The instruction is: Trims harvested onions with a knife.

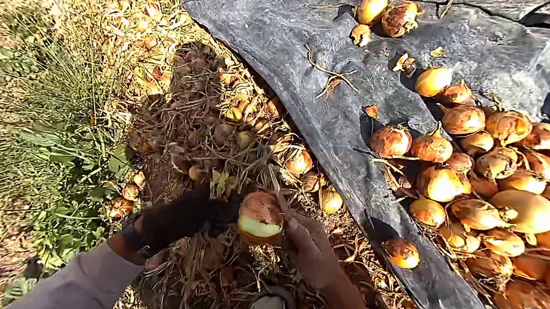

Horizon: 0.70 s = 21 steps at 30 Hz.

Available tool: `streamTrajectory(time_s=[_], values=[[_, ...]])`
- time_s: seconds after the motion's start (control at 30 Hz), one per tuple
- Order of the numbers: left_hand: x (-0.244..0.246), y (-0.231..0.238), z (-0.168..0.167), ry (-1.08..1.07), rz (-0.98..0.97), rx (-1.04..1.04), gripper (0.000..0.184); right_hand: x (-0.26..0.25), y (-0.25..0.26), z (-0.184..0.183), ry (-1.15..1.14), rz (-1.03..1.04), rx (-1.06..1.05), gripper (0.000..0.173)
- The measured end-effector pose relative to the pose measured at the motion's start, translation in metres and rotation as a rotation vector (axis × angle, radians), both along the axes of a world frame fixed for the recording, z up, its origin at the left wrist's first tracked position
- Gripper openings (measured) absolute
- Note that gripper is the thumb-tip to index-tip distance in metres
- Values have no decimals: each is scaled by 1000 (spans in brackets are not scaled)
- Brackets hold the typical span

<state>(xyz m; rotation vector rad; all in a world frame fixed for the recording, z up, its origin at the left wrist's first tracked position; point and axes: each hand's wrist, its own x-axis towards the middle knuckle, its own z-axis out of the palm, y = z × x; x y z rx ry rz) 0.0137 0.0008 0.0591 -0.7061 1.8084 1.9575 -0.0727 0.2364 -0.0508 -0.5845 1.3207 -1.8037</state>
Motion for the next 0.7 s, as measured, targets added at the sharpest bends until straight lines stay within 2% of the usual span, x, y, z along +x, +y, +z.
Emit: streamTrajectory(time_s=[0.1, 0.17, 0.2, 0.23, 0.27, 0.33, 0.37, 0.4, 0.47, 0.53, 0.6, 0.67, 0.7], values=[[-24, -9, -5, 22, -51, -396, 10, -5, -2, 3, -96, 121, -80, 51], [-44, -10, 0, 155, -110, -684, 8, -12, 3, 5, -180, 196, -200, 53], [-53, -10, 4, 194, -137, -832, 10, -14, 5, 5, -217, 180, -194, 54], [-60, -8, 9, 196, -154, -942, 16, -16, 6, 3, -234, 113, -90, 57], [-65, -5, 11, 193, -161, -1015, 20, -19, 5, -1, -213, 28, 105, 59], [-64, 6, 11, 171, -188, -1054, 31, -27, 4, -18, -72, 5, 497, 60], [-59, 15, 8, 147, -229, -1031, 35, -28, 4, -24, -5, 62, 623, 68], [-54, 23, 0, 175, -317, -1027, 34, -28, 3, -26, 39, 87, 664, 77], [-51, 43, -13, 174, -524, -1029, 40, -24, 1, -20, 43, -15, 561, 76], [-53, 57, -13, 43, -557, -992, 50, -19, -2, -8, 50, -100, 469, 62], [-59, 45, -27, 139, -424, -1103, 46, -24, -4, 6, 151, -176, 412, 57], [-72, 9, -51, 277, -166, -1221, 36, -41, 2, 23, 333, -377, 321, 65], [-80, -7, -53, 244, -95, -1222, 35, -51, 8, 30, 390, -497, 269, 66]])
